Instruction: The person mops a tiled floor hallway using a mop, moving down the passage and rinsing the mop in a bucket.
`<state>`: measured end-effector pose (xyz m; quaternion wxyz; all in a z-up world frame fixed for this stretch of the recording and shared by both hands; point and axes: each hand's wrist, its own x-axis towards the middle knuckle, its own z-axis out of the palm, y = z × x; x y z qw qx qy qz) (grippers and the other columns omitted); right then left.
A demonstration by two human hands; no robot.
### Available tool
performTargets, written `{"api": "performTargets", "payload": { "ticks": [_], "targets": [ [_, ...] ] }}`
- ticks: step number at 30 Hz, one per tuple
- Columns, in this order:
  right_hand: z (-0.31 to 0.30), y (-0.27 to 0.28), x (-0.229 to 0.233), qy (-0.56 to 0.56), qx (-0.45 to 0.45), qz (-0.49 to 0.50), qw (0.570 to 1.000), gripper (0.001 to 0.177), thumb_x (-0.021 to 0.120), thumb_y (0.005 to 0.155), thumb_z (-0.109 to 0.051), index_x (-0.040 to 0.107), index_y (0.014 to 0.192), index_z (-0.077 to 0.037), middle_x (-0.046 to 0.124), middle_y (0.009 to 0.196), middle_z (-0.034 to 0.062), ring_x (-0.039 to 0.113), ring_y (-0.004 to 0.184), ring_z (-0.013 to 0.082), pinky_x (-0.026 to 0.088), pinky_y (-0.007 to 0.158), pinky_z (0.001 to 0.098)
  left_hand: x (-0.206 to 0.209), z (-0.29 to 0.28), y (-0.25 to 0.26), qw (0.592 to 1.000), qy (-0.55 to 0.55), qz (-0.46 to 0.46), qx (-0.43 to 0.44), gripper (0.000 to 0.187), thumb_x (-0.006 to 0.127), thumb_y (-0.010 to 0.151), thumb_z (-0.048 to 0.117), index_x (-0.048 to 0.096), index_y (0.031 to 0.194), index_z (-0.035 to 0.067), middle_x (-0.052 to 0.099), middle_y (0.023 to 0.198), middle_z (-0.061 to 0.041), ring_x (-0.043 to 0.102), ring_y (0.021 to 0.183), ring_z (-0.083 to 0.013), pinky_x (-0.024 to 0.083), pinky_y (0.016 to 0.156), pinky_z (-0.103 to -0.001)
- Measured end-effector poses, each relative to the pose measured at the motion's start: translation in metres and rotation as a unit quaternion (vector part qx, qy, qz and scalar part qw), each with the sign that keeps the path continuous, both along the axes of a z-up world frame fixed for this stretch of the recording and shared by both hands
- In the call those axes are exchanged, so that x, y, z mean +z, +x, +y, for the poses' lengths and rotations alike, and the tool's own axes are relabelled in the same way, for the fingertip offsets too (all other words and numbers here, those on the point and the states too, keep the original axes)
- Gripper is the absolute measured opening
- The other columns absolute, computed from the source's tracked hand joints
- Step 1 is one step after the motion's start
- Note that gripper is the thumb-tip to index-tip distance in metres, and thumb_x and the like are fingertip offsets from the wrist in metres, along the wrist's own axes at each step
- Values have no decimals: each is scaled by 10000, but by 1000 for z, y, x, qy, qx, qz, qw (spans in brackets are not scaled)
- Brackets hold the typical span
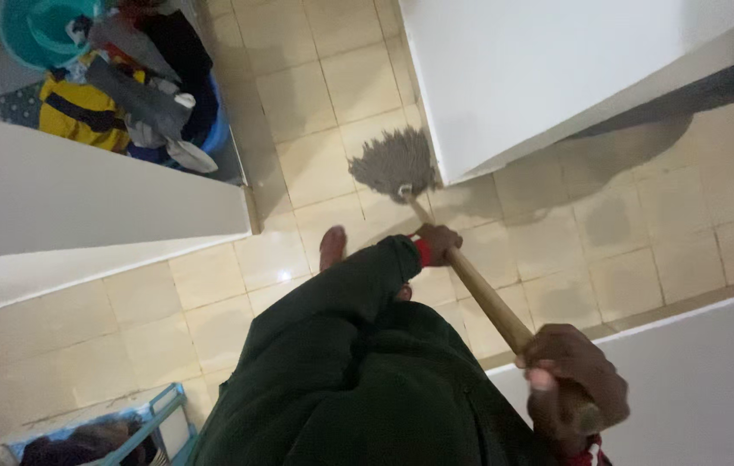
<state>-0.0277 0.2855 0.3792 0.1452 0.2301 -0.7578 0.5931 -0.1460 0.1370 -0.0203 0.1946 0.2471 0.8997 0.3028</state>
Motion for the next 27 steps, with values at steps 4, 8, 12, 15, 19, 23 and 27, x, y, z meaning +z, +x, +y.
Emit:
{"api": "performTargets", "payload": {
  "ticks": [4,8,12,15,19,23,27],
  "targets": [
    [6,15,-14,-37,-105,-42,993,256,647,1059,-211,601,849,-73,641,655,98,646,536,184,538,526,336,2,-6,7,996,22,-18,-84,256,737,842,440,701,970,222,740,914,-28,717,902,-290,550,748,-486],
    [-21,-18,-40,-125,-45,-24,991,335,660,1087,-202,628,795,-40,623,630,139,628,505,198,514,507,348,-8,-53,14,997,47,38,-38,300,775,760,420,705,971,217,743,852,-36,720,836,-282,513,751,-523],
    [-89,-54,-52,-136,12,10,991,216,679,1006,-99,582,822,-41,612,599,81,632,445,142,509,459,329,-8,-117,12,992,-26,75,99,165,729,842,366,697,846,204,728,850,-39,700,838,-283,505,752,-519],
    [-141,-67,-51,-120,51,11,991,185,696,993,-34,543,892,-46,601,706,59,703,655,195,574,563,354,-7,-175,-1,984,-18,59,166,162,726,816,345,699,828,186,725,855,-64,692,835,-304,497,721,-518],
    [-210,-84,-74,-175,204,25,963,162,698,930,26,578,859,-57,641,714,82,683,652,187,573,585,354,-11,-241,-15,972,50,-11,229,209,696,816,326,661,895,136,721,864,-70,701,830,-292,547,720,-457],
    [-244,-86,-74,-102,264,-58,957,218,716,914,29,543,865,-94,634,750,77,657,707,193,560,724,420,-21,-309,-25,961,110,30,251,291,742,715,355,684,899,138,719,902,-72,691,862,-301,556,737,-451],
    [-282,-99,-85,-103,289,-102,946,226,741,909,8,546,890,-104,659,806,66,696,796,193,585,781,420,-32,-360,-35,952,-44,10,304,237,676,920,404,709,959,172,717,972,-56,681,974,-304,532,786,-503]
  ]
}}
